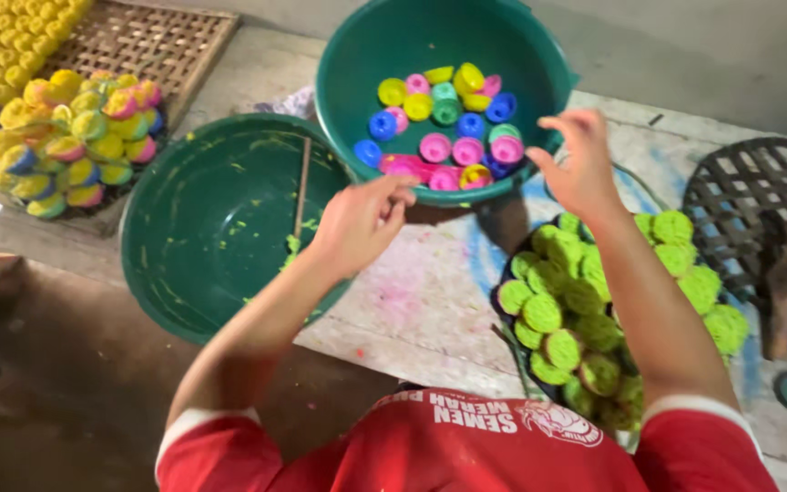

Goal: The person scoops green batter from a green basin using a wooden stick and fills small colorful plastic cups arranged in a basket. The person repeatedly transfers batter into each cup, then places the filled cups back into the basket.

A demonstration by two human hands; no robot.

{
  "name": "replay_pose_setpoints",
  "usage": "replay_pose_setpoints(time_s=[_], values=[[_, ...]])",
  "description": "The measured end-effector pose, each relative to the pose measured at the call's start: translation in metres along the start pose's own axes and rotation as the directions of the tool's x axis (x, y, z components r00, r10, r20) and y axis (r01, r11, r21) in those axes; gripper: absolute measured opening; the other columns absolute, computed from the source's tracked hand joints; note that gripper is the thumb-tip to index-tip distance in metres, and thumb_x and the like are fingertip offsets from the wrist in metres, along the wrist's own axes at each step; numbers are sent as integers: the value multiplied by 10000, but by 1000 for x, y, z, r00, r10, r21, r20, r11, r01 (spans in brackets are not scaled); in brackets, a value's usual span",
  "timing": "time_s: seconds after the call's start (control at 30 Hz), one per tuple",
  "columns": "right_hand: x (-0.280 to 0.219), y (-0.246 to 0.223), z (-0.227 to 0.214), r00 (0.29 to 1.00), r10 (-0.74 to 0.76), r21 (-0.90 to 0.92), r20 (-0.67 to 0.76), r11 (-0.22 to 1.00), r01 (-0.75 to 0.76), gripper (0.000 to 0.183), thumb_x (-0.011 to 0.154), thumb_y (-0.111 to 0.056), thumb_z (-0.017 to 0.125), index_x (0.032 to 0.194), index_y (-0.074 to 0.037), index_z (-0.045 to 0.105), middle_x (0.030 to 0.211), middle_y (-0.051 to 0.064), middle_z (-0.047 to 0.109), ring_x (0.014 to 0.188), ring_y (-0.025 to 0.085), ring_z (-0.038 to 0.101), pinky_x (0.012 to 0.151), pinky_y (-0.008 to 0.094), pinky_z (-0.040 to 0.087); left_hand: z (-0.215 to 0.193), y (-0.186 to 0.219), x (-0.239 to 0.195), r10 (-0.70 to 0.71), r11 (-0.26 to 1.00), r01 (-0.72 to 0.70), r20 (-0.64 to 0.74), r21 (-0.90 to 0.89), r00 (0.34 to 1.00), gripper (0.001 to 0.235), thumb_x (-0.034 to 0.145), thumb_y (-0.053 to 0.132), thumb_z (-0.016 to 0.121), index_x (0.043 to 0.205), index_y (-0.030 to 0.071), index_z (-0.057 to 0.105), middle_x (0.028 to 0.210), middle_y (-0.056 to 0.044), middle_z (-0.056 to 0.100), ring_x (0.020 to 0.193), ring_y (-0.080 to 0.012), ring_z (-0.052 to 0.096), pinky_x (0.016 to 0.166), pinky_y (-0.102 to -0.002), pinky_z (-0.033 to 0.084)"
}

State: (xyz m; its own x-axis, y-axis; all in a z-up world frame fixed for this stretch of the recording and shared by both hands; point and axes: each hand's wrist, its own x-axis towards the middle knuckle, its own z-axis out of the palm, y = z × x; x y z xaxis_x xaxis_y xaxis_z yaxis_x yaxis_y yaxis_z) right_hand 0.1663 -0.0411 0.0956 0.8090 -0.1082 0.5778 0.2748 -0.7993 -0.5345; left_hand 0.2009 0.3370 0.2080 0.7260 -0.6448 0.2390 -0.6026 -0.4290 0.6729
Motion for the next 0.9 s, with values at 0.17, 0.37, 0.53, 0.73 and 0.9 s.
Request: replay_pose_setpoints(time_s=[0.17,0.37,0.53,0.73,0.9], values=[[87,28,85,917,195,-252,347,962,-110,597,803,-300,867,1332,-116,661,1343,211,542,1224,422,570,1039,485,505,14,-104,104,2,986,-29,165,165,986,352,889,216,650,1229,140,701,963,-157,748,926,-346,715,792,-451,564],[124,67,120,490,666,-649,562,723,-237,1126,528,-464,977,1523,-282,481,1505,218,425,1316,452,525,1076,508,481,108,-198,208,-38,980,-68,512,187,858,632,780,338,790,1362,150,630,1270,-153,721,1182,-308,685,1001,-403,554],[125,91,161,300,694,-694,655,709,-124,1250,477,-483,1005,1560,-300,409,1585,153,395,1383,414,490,1105,496,478,151,-192,246,-275,918,-54,728,393,628,1368,532,494,993,1599,296,160,1634,-216,100,1447,-502,275,1167,-544,336],[99,112,187,134,560,-569,818,821,41,1108,512,-435,997,1487,-288,491,1519,79,529,1380,381,494,1101,485,466,192,-185,236,-374,821,-199,767,535,522,1331,562,418,1003,1619,325,200,1674,-201,60,1478,-566,224,1187,-607,308],[108,91,159,289,550,-515,783,835,-195,855,606,-312,896,1410,-271,610,1215,142,748,1084,358,738,897,481,604,215,-207,229,-318,828,-240,777,507,543,884,737,123,831,1515,219,421,1550,-231,370,1321,-444,530,1049,-499,502]])
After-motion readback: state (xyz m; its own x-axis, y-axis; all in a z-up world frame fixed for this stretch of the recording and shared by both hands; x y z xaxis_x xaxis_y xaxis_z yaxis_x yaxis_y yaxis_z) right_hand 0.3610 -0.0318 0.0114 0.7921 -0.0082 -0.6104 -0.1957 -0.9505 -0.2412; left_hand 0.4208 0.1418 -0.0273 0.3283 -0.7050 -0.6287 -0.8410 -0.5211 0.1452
